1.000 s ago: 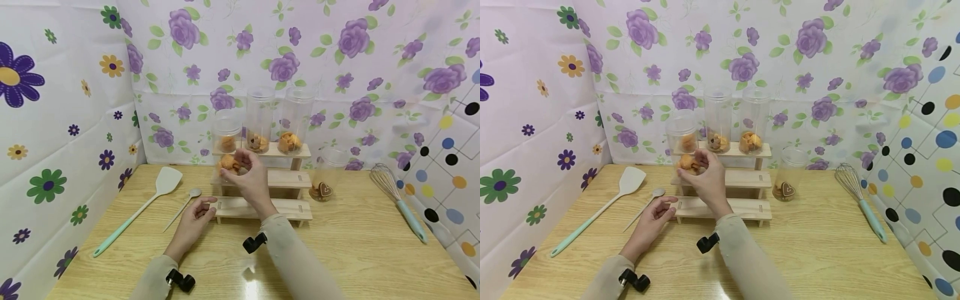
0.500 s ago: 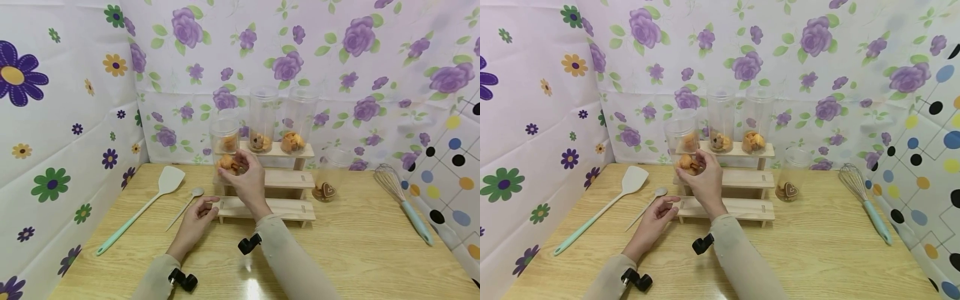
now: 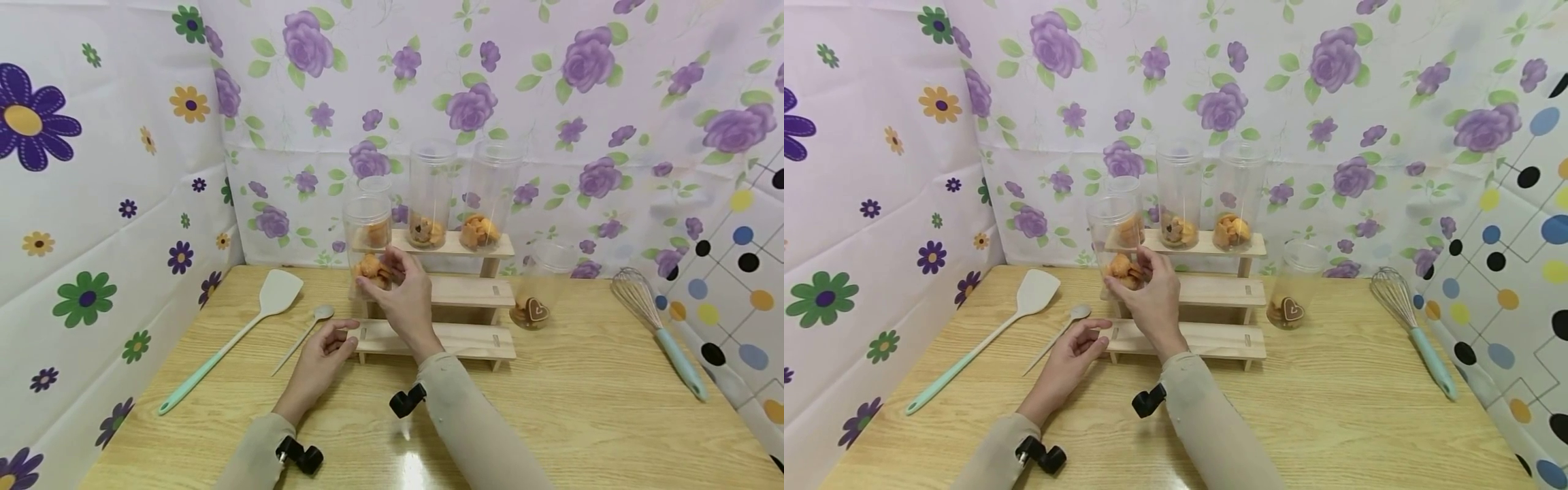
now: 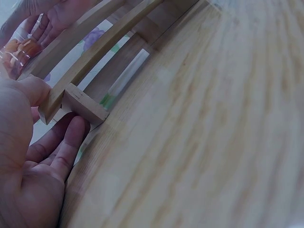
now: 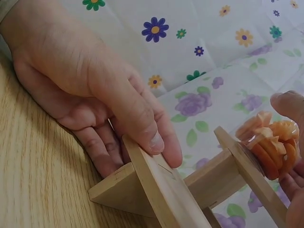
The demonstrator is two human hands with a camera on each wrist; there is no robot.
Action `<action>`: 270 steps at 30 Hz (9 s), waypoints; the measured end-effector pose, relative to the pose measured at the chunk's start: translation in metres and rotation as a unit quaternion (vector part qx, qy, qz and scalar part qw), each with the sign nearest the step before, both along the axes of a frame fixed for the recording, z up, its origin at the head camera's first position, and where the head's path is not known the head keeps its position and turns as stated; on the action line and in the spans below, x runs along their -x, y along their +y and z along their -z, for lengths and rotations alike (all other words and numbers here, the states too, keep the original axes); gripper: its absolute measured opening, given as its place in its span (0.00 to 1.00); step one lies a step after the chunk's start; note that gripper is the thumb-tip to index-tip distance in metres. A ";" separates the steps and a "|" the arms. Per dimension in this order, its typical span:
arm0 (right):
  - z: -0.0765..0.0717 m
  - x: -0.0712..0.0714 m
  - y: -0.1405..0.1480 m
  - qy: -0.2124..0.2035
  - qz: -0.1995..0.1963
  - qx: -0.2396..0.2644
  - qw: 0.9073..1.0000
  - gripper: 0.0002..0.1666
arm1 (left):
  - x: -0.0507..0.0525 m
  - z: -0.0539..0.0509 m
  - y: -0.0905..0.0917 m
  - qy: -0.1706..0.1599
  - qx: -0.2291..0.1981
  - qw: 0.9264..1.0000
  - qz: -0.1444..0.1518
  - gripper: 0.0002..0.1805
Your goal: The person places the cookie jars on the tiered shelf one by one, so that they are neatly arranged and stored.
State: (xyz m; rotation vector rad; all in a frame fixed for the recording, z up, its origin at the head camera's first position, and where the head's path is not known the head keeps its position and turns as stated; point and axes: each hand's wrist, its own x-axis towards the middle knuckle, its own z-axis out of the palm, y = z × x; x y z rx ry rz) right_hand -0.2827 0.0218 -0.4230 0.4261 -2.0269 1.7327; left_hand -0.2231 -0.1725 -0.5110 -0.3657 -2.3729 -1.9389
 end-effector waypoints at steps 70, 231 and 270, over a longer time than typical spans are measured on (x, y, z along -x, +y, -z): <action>-0.030 -0.038 0.273 0.047 0.174 0.023 0.983 0.65 | -0.003 -0.004 0.002 -0.003 0.001 1.000 -0.007 0.17; -0.012 -0.011 0.092 0.012 0.023 -0.001 1.000 0.49 | -0.003 -0.002 0.004 -0.004 -0.002 1.000 0.004 0.18; -0.030 -0.036 0.120 0.025 0.054 -0.051 0.997 0.62 | -0.002 -0.004 -0.006 -0.002 0.013 1.000 -0.016 0.18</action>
